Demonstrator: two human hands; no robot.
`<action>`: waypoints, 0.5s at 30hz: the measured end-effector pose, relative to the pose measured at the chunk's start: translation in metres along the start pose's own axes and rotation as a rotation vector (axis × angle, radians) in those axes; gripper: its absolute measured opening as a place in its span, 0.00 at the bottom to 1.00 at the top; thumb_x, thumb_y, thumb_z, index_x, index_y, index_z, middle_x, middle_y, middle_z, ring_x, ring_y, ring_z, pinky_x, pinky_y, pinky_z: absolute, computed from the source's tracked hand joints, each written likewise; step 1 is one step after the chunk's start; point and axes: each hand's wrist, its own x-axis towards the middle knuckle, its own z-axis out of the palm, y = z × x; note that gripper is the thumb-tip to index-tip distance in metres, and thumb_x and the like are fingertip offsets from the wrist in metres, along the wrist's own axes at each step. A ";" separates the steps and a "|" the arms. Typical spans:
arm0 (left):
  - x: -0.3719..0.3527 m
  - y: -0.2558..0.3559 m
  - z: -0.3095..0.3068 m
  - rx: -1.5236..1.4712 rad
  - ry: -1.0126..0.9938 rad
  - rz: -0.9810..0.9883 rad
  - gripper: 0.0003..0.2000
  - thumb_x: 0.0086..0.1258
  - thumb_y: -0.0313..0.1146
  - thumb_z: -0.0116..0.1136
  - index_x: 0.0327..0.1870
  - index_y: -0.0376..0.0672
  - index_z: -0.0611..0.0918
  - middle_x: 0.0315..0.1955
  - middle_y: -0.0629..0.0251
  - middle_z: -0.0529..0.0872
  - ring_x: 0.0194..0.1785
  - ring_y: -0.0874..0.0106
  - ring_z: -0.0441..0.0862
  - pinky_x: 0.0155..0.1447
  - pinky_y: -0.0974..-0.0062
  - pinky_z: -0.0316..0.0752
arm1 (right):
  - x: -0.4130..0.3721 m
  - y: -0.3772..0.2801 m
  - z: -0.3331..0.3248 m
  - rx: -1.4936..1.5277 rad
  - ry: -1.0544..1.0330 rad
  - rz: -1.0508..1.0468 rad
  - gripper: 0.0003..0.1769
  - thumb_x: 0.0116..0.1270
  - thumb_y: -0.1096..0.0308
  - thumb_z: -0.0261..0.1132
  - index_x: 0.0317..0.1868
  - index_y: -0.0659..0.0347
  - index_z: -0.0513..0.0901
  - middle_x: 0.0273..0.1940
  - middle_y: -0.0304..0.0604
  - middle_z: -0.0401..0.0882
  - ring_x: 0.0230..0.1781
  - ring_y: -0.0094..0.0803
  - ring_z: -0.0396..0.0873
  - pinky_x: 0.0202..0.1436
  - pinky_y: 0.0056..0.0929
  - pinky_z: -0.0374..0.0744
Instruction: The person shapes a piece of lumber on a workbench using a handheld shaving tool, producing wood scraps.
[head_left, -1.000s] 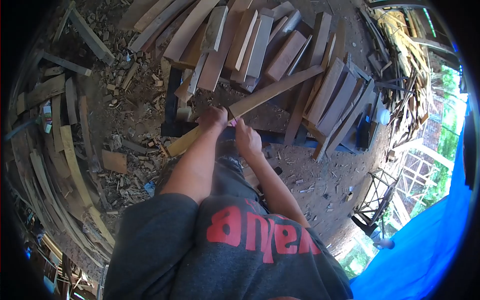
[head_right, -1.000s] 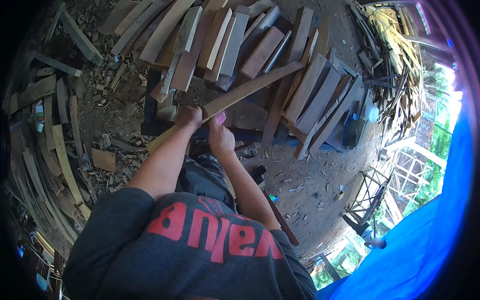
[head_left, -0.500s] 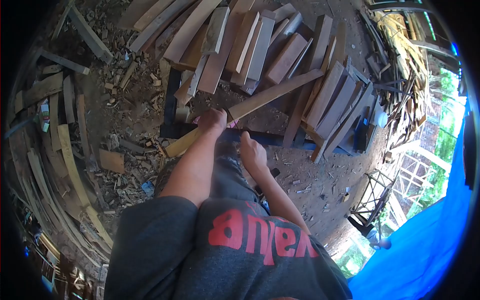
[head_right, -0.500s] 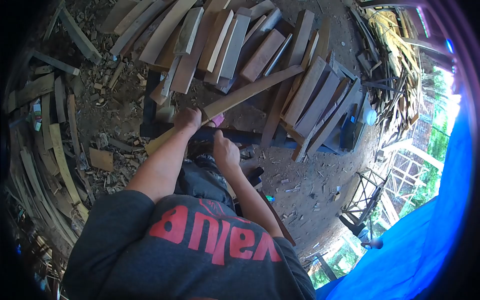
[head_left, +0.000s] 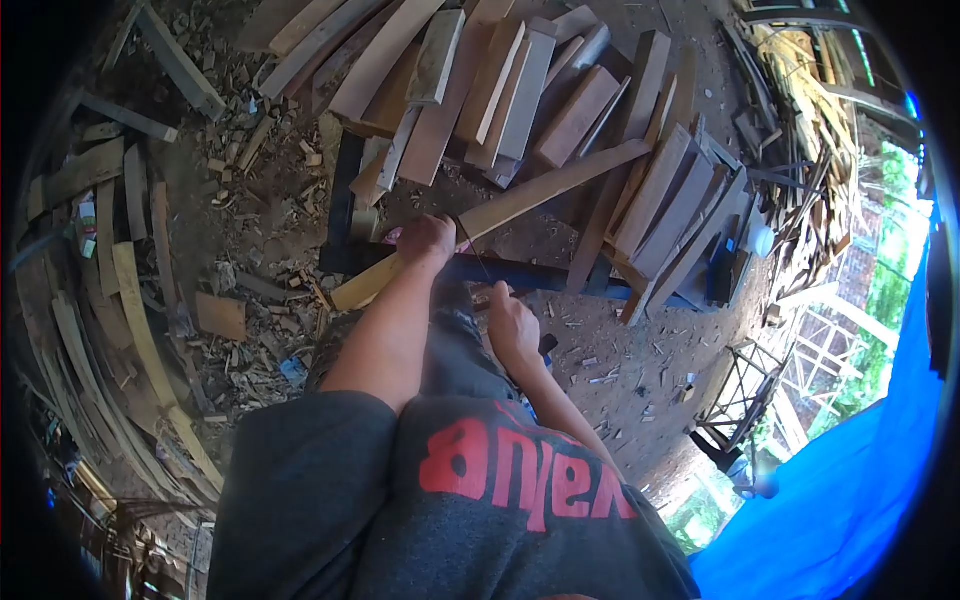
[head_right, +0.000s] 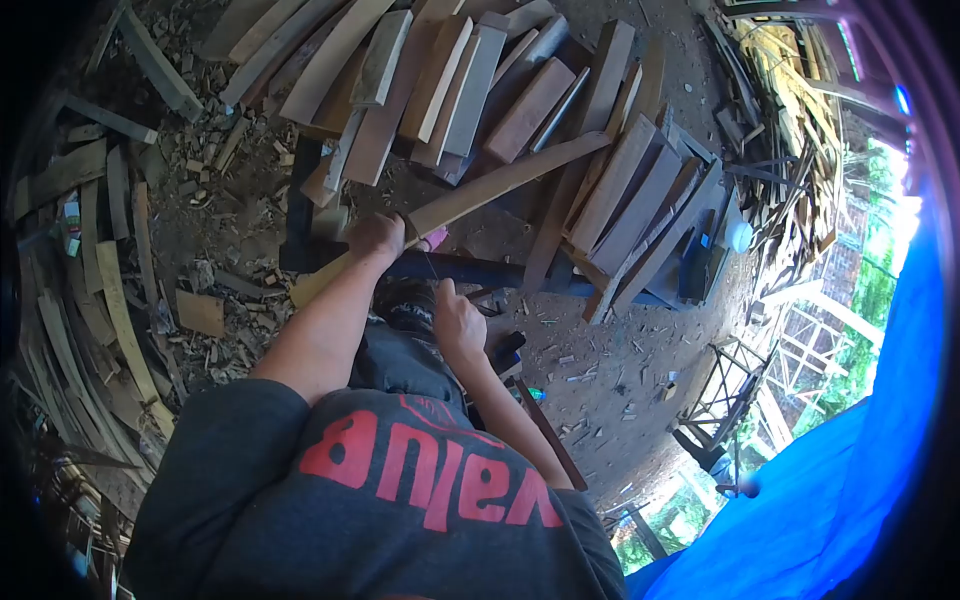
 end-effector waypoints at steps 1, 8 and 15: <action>-0.001 -0.001 0.000 0.000 -0.009 -0.005 0.24 0.68 0.45 0.38 0.40 0.38 0.86 0.45 0.48 0.85 0.52 0.56 0.83 0.57 0.61 0.76 | 0.004 0.007 0.013 0.094 0.083 -0.045 0.07 0.66 0.71 0.50 0.44 0.60 0.68 0.29 0.59 0.81 0.32 0.55 0.83 0.32 0.52 0.79; 0.001 0.000 0.002 -0.039 -0.008 0.030 0.25 0.68 0.46 0.37 0.39 0.38 0.86 0.43 0.47 0.86 0.51 0.54 0.83 0.57 0.60 0.76 | 0.066 -0.021 0.005 0.057 0.098 -0.084 0.07 0.66 0.71 0.50 0.44 0.59 0.68 0.28 0.60 0.81 0.33 0.57 0.82 0.35 0.54 0.78; -0.005 -0.002 0.011 -0.052 0.100 0.045 0.25 0.68 0.45 0.35 0.33 0.39 0.87 0.37 0.49 0.87 0.46 0.54 0.85 0.53 0.59 0.78 | 0.006 -0.022 -0.016 -0.005 -0.038 0.146 0.08 0.67 0.71 0.49 0.46 0.59 0.65 0.32 0.62 0.81 0.37 0.58 0.82 0.39 0.54 0.78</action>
